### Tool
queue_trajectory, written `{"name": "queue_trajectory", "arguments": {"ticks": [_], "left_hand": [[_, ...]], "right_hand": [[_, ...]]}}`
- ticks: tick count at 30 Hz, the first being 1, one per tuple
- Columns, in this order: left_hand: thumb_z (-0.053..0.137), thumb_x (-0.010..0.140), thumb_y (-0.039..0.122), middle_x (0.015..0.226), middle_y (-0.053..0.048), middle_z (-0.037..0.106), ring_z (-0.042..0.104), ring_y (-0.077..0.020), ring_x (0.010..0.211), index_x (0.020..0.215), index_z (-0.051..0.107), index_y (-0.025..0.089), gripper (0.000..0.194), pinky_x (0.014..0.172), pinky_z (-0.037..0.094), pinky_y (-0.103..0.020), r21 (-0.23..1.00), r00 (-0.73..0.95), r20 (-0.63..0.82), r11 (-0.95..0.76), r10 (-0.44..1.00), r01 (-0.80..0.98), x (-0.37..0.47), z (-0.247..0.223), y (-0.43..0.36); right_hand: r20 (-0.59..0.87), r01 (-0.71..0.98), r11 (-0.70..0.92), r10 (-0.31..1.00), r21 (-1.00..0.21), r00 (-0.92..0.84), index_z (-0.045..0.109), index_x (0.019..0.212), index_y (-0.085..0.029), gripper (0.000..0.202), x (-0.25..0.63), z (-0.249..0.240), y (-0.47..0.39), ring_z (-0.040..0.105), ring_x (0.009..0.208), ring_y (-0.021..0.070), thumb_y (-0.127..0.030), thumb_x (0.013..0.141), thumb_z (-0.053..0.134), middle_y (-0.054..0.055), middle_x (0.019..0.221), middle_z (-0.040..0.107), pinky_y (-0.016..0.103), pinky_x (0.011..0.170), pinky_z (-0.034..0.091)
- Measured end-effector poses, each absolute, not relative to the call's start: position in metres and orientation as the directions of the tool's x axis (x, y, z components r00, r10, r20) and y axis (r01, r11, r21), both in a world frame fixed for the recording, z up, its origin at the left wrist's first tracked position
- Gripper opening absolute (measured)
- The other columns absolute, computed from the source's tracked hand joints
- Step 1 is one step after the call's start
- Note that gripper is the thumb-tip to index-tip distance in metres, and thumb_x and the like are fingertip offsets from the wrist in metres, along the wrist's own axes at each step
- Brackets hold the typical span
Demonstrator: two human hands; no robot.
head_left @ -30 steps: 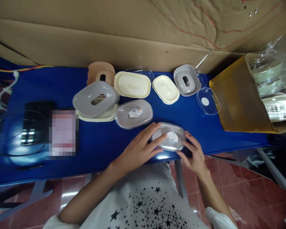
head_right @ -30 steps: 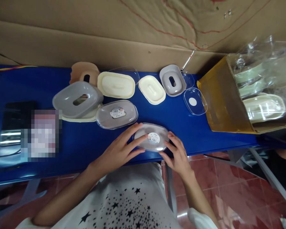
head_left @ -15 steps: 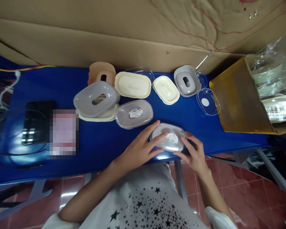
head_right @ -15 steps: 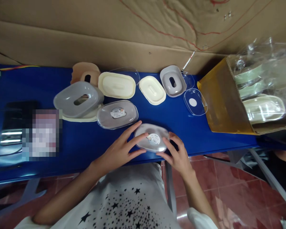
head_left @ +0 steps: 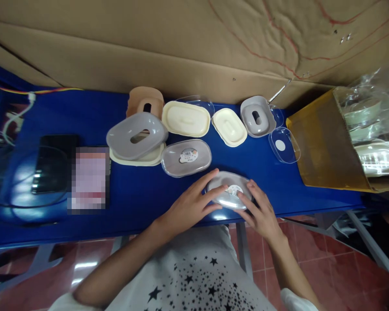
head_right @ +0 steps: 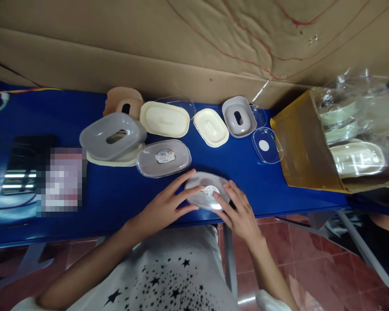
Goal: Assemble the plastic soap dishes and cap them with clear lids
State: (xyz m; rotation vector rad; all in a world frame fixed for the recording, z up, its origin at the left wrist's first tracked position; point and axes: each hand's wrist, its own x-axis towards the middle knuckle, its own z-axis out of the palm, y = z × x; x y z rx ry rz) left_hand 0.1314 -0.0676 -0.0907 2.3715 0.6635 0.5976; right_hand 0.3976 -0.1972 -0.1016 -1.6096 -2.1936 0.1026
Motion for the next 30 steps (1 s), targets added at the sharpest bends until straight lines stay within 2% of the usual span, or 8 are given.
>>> {"name": "queue_trajectory", "arguments": {"ticks": [4, 12, 16, 20, 22, 25, 28, 30], "left_hand": [[0.078, 0.098, 0.024, 0.170, -0.017, 0.041, 0.049, -0.0338, 0.155, 0.154, 0.054, 0.026, 0.061, 0.121, 0.054, -0.054, 0.651, 0.769, 0.248, -0.689, 0.589, 0.318, 0.127, -0.096, -0.071], [0.086, 0.092, 0.034, 0.161, -0.015, 0.050, 0.056, -0.0340, 0.148, 0.146, 0.059, 0.031, 0.060, 0.114, 0.059, -0.054, 0.707, 0.740, 0.157, -0.598, 0.654, 0.378, 0.103, -0.090, -0.089], [0.074, 0.102, 0.039, 0.153, -0.013, 0.061, 0.064, -0.0283, 0.139, 0.152, 0.052, 0.029, 0.055, 0.111, 0.061, -0.048, 0.676, 0.711, 0.162, -0.602, 0.684, 0.425, 0.081, -0.074, -0.085], [0.065, 0.107, 0.029, 0.129, -0.009, 0.074, 0.073, -0.0257, 0.120, 0.143, 0.058, 0.028, 0.037, 0.104, 0.062, -0.045, 0.531, 0.477, 0.377, -0.607, 0.794, 0.591, 0.048, -0.065, -0.055], [0.064, 0.105, 0.024, 0.138, -0.014, 0.071, 0.068, -0.0335, 0.130, 0.143, 0.060, 0.026, 0.039, 0.108, 0.057, -0.054, 0.398, 0.383, 0.411, -0.540, 0.828, 0.741, 0.034, -0.065, -0.034], [0.063, 0.103, 0.022, 0.153, -0.020, 0.061, 0.056, -0.0436, 0.144, 0.148, 0.059, 0.022, 0.046, 0.115, 0.046, -0.067, 0.265, 0.364, 0.354, -0.465, 0.862, 0.845, 0.022, -0.069, -0.007], [0.063, 0.101, 0.020, 0.148, -0.018, 0.066, 0.056, -0.0433, 0.143, 0.145, 0.062, 0.023, 0.044, 0.114, 0.047, -0.067, 0.255, 0.373, 0.316, -0.456, 0.873, 0.853, 0.020, -0.075, 0.003], [0.063, 0.101, 0.019, 0.142, -0.017, 0.068, 0.057, -0.0409, 0.142, 0.142, 0.064, 0.024, 0.042, 0.111, 0.052, -0.063, 0.294, 0.364, 0.313, -0.454, 0.877, 0.841, 0.022, -0.079, 0.001]], "right_hand": [[0.274, 0.893, 0.321, 0.932, -0.314, -0.238, 0.041, 0.166, -0.036, 0.074, 0.395, -0.100, -0.199, 0.043, 0.159, 0.0370, -0.026, 0.101, 0.074, 0.011, 0.170, 0.046, 0.061, 0.117, 0.056], [0.303, 0.849, 0.374, 0.914, -0.372, -0.270, 0.053, 0.156, -0.033, 0.064, 0.376, -0.109, -0.204, 0.045, 0.157, 0.0389, -0.025, 0.098, 0.077, 0.013, 0.159, 0.054, 0.064, 0.113, 0.058], [0.313, 0.838, 0.368, 0.916, -0.403, -0.251, 0.055, 0.154, -0.033, 0.062, 0.381, -0.113, -0.201, 0.051, 0.152, 0.0390, -0.025, 0.097, 0.078, 0.014, 0.157, 0.054, 0.065, 0.112, 0.058], [0.362, 0.888, 0.212, 0.930, -0.408, -0.055, 0.051, 0.157, -0.031, 0.070, 0.408, -0.110, -0.196, 0.052, 0.151, 0.0403, -0.031, 0.095, 0.081, 0.017, 0.162, 0.050, 0.068, 0.116, 0.052], [0.392, 0.932, 0.108, 0.919, -0.345, 0.038, 0.049, 0.160, -0.029, 0.072, 0.420, -0.106, -0.192, 0.045, 0.155, 0.0446, -0.037, 0.096, 0.080, 0.019, 0.167, 0.046, 0.075, 0.119, 0.043], [0.496, 0.972, 0.041, 0.865, -0.230, 0.081, 0.044, 0.165, -0.027, 0.079, 0.416, -0.099, -0.182, 0.035, 0.160, 0.0492, -0.040, 0.096, 0.079, 0.019, 0.173, 0.040, 0.080, 0.122, 0.031], [0.534, 0.956, 0.163, 0.845, -0.245, -0.007, 0.044, 0.165, -0.030, 0.073, 0.376, -0.092, -0.169, 0.045, 0.156, 0.0426, -0.029, 0.099, 0.075, 0.013, 0.168, 0.049, 0.071, 0.123, 0.036], [0.450, 0.905, 0.320, 0.877, -0.281, -0.170, 0.049, 0.161, -0.034, 0.064, 0.335, -0.088, -0.158, 0.059, 0.142, 0.0343, -0.022, 0.102, 0.068, 0.008, 0.159, 0.061, 0.061, 0.118, 0.045]]}}
